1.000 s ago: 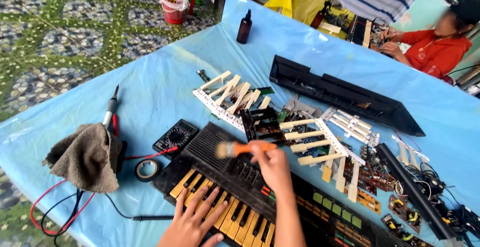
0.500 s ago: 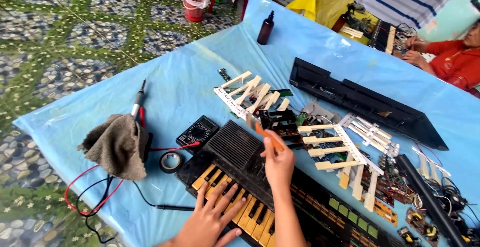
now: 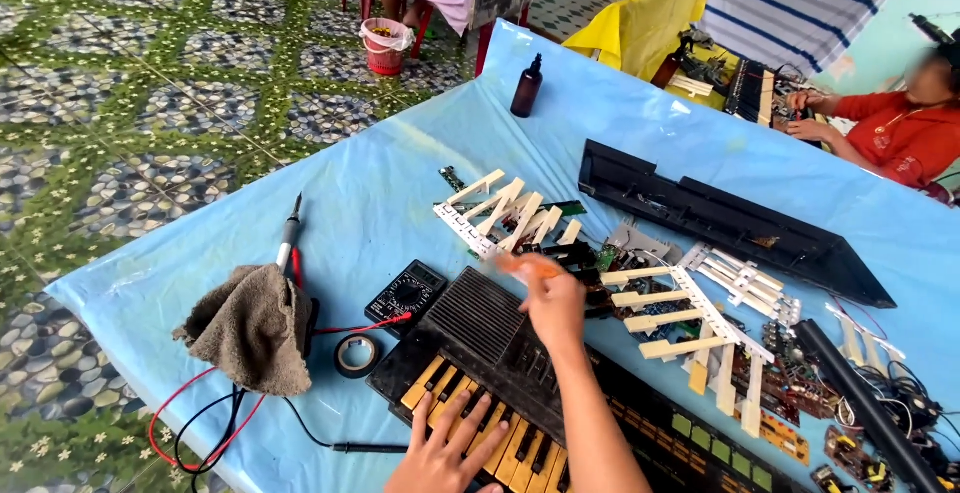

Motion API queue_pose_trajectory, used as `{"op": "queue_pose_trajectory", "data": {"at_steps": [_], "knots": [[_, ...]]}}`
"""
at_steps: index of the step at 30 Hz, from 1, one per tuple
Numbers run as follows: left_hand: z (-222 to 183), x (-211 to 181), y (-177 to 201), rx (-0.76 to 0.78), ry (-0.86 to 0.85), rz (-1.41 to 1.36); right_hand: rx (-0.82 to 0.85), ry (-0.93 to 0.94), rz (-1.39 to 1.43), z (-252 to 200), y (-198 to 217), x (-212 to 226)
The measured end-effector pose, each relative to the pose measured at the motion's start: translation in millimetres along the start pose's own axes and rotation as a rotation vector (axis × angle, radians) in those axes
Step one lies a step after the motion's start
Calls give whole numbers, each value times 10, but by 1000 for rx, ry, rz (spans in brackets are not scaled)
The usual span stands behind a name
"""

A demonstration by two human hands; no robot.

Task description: Cleaning the internal components of an electronic keyboard with a brush and testing the keys for functionality.

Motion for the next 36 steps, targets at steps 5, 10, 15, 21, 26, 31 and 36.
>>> {"op": "queue_pose_trajectory", "data": {"at_steps": [5,10,15,21,26,31,36], "knots": [[58,7,114,-23,16,-15,109,114,162,-68,81,133],[32,23,117,-44,3,58,186,120,353,-225,61,224],[-25,-13,122,16,16,67,340,-6,207,-303,-132,192],[-8,-35,134,0,22,25,215,-119,288,-476,321,-125],[-35,43,98,-38,17,40,-447,335,7,-920,1036,-335],[-79,158,-1,-163,-5,-95,-520,430,-104,-2163,1391,-555],[-230,398,-216,-422,-81,127,-909,-36,-252,-3517,2098,-1988]]}}
Point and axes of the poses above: each hand's wrist, its own z-axis towards the middle knuckle, its own y-axis out of the back of the hand, x = y × z, the point moved 8 cm from there along z, towards the middle knuckle, and after that the axes turned 1 degree about -x, right-handed, at the moved point
